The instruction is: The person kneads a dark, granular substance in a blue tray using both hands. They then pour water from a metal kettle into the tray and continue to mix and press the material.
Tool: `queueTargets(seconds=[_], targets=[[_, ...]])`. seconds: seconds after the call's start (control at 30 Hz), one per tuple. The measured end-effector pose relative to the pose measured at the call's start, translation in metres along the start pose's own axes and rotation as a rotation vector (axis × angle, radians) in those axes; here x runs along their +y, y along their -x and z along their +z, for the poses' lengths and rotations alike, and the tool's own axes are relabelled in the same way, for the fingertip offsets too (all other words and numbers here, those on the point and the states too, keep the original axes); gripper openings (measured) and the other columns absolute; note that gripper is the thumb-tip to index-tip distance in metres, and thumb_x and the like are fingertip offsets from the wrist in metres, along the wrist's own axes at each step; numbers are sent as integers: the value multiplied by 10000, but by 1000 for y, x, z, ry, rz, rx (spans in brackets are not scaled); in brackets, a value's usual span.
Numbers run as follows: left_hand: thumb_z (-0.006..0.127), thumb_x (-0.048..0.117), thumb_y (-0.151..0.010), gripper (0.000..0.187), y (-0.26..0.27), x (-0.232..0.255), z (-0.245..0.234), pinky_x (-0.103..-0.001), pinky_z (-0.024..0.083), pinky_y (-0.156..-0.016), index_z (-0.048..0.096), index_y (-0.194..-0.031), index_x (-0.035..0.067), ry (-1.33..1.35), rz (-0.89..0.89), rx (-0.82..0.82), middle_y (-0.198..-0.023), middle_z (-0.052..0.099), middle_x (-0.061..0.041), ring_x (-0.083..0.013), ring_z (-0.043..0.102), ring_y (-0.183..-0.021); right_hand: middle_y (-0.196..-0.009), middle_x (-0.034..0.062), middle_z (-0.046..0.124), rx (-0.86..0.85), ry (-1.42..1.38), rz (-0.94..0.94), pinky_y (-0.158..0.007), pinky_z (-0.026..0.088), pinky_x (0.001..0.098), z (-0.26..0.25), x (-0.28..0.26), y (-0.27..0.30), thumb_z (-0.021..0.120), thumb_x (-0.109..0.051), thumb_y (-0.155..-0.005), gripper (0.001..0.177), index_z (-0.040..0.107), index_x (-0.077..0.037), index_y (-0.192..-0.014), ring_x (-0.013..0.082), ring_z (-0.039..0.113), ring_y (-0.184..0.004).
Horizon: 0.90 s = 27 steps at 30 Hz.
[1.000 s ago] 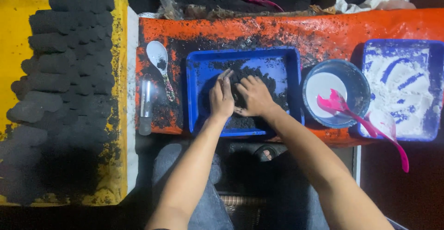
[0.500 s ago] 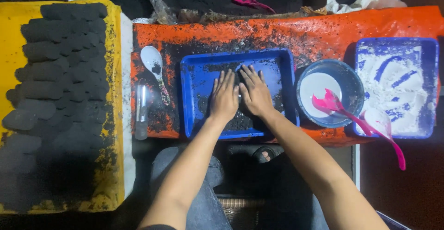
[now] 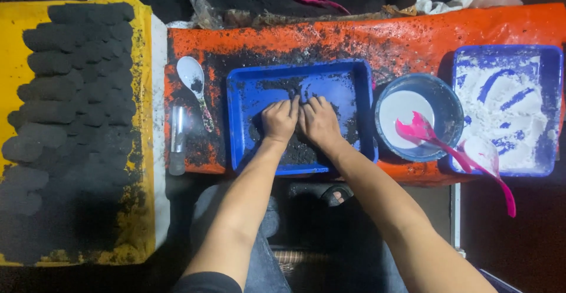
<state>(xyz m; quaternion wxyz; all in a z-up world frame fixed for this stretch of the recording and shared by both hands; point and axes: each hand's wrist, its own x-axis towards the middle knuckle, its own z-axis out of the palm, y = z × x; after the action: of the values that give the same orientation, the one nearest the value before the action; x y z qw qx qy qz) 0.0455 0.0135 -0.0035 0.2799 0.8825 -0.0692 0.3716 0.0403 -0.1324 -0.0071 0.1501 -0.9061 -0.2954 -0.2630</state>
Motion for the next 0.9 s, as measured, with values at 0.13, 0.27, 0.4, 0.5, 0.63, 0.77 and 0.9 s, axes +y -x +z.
queueTargets(seconds=[0.13,0.27,0.4,0.5,0.63,0.77,0.9], targets=[[715,214,-941,440,-10,11,-11,-307,497,-435,499,-561,167,37,7,-21,-459,505,-12,-227,614,-470,-711,69,543,49,20,24,-571,456,359,-19,-2,-9,663,-176,-863,207,590,-94,-687,270,575,-682],[652,231,-966,480,-14,11,-10,-310,472,-412,500,-516,170,65,-62,-80,-415,504,-17,-231,587,-411,-628,-3,537,11,83,116,-487,447,317,-13,2,-11,699,-246,-747,182,600,-152,-627,207,571,-584],[581,280,-998,517,-13,10,-9,-305,451,-400,485,-500,181,96,-100,-126,-392,495,-14,-234,567,-380,-555,-24,555,-58,100,222,-450,443,299,-19,-1,-17,650,-306,-770,223,614,-170,-598,187,577,-517],[554,309,-1013,385,-10,4,-4,-363,528,-523,581,-644,201,116,-11,-149,-543,601,-21,-251,660,-553,-658,12,571,-9,70,197,-548,499,333,-17,6,-19,569,-360,-964,328,584,-210,-673,230,623,-645],[445,348,-1063,320,-20,12,-41,-402,525,-744,636,-871,178,125,-55,-256,-814,651,-19,-272,670,-867,-904,81,617,-97,-45,209,-783,509,416,-63,-5,-33,488,-348,-1056,347,669,-104,-887,316,614,-965],[476,254,-1060,276,-3,34,-67,-544,370,-1072,563,-1253,77,10,-404,-243,-1312,548,-161,-422,460,-1306,-1506,281,474,-314,-257,497,-1166,271,658,-109,-27,-38,430,-249,-1114,433,551,9,-1440,506,334,-1459],[465,233,-1085,549,-2,50,-71,-607,169,-1245,353,-1521,-81,103,-485,-471,-1621,299,-326,-498,204,-1534,-1656,163,367,-490,-303,614,-1237,150,628,-87,-17,-25,327,-323,-1136,535,377,-67,-1603,395,230,-1555]])
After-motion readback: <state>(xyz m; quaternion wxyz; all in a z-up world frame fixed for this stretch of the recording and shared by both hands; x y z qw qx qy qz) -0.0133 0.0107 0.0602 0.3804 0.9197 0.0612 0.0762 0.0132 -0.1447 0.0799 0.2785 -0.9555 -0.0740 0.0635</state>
